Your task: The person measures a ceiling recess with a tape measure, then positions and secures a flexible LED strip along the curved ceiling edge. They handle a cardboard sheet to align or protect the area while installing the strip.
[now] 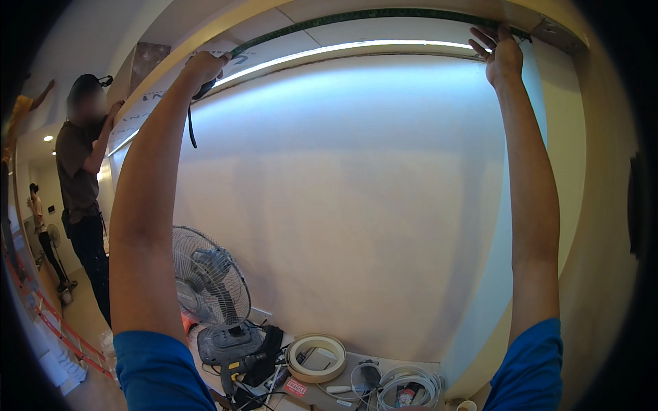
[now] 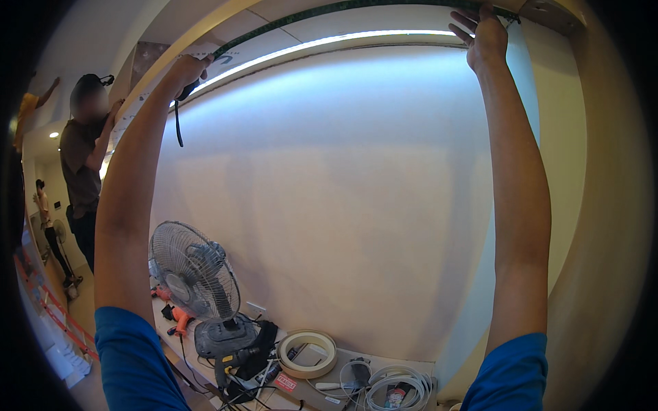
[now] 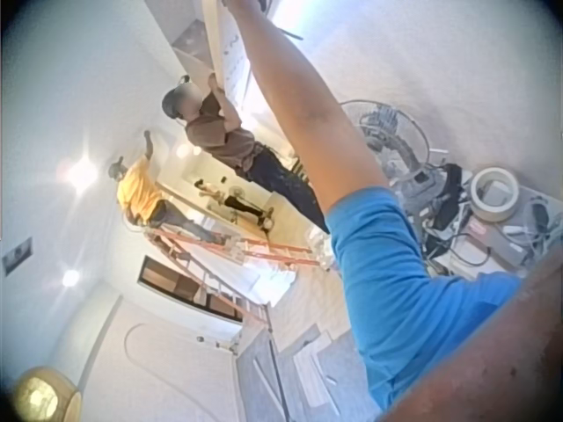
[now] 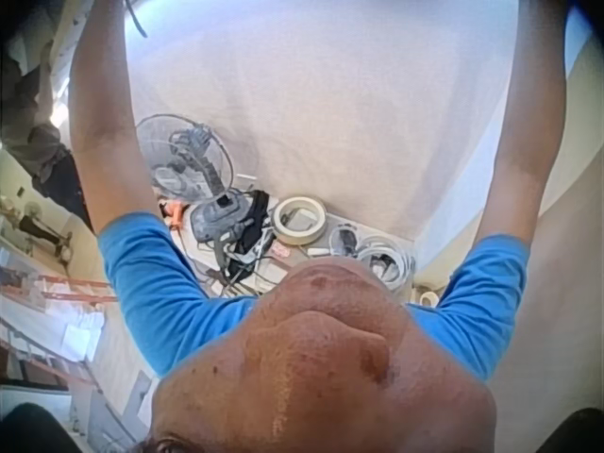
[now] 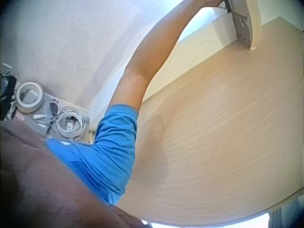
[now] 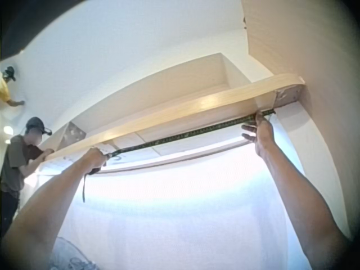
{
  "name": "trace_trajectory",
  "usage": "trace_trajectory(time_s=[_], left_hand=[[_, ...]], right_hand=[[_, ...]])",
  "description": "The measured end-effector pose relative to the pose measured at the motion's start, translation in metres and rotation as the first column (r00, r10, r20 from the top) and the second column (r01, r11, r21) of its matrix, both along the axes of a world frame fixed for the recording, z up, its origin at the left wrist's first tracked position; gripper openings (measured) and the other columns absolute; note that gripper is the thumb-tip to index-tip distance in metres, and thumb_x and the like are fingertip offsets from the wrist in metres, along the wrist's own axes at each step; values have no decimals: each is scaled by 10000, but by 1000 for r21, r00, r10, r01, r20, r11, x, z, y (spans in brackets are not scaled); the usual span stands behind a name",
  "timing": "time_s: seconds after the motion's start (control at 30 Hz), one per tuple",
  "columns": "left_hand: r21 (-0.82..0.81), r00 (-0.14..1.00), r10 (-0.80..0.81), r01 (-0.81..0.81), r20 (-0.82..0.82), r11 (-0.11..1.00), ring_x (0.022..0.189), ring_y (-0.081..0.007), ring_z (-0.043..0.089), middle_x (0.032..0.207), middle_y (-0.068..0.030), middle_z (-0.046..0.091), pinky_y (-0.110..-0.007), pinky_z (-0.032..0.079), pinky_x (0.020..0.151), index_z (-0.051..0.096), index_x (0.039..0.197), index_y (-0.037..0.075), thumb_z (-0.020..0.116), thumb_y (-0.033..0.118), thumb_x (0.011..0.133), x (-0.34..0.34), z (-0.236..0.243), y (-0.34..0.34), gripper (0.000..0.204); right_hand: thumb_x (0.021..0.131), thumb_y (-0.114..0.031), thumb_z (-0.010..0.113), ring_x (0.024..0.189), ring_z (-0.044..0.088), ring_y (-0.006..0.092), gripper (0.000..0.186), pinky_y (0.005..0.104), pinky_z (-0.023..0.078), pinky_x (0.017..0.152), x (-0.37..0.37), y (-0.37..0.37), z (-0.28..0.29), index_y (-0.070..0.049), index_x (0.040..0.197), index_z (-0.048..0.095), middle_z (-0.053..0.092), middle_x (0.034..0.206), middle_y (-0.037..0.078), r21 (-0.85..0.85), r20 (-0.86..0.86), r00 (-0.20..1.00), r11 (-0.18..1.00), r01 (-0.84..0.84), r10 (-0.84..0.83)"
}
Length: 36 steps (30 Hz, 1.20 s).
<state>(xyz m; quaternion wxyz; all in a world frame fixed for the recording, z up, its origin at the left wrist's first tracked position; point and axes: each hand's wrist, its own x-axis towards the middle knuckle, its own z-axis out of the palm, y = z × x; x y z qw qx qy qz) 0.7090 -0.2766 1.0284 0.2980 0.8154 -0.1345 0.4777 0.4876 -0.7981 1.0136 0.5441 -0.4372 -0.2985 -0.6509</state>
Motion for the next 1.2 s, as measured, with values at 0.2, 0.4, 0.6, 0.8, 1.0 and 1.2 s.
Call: trace_trajectory(time_s=[0.2,0.4,0.6,0.8,1.0,1.2], left_hand=[[6,1000,5,-5,-8,1000,867,-263,660,894,-136,722,-410,473,865,739,856,9,561,493,1015,4,4,6,540],[124,996,88,-86,-14,989,830,-266,655,858,-142,718,-399,481,828,740,877,6,568,505,1011,-16,-25,10,545],[171,994,-78,90,-74,981,642,-159,555,727,-84,654,-322,463,676,735,870,27,549,504,1033,-46,-83,30,538],[99,989,-112,102,95,990,676,-195,585,710,-85,639,-342,471,685,733,872,-1,563,549,1010,-26,-102,70,592],[76,980,-196,199,-40,977,663,-138,575,706,-63,636,-311,458,647,727,871,-3,570,475,1028,-41,-156,113,527],[-15,983,-173,172,-58,985,634,-111,556,673,-37,605,-295,441,612,685,820,-31,568,428,1042,-94,-253,192,523]], right_hand=[[1125,-287,340,1123,667,338,376,482,587,928,0,0,6,-3,1337,466,658,1175,210,-14,13,1000,1000,-11,11],[1121,-273,354,1102,672,333,363,491,570,940,10,2,-5,-7,1338,473,643,1203,199,13,21,999,999,-45,45],[1099,-254,435,1115,665,322,316,478,560,921,12,-7,3,-36,1312,517,637,1226,158,72,153,983,991,-111,99],[1036,-190,584,1052,628,265,191,470,529,941,3,-3,0,-75,1186,610,656,1131,98,-46,303,858,905,-423,416],[1054,-375,524,1155,620,224,381,436,519,953,15,28,-50,-91,1288,621,672,1250,80,-472,128,829,769,-432,544],[959,-372,643,1291,556,256,702,420,489,1013,130,181,-99,-78,1547,395,499,1498,103,-528,-294,781,587,-614,552]])
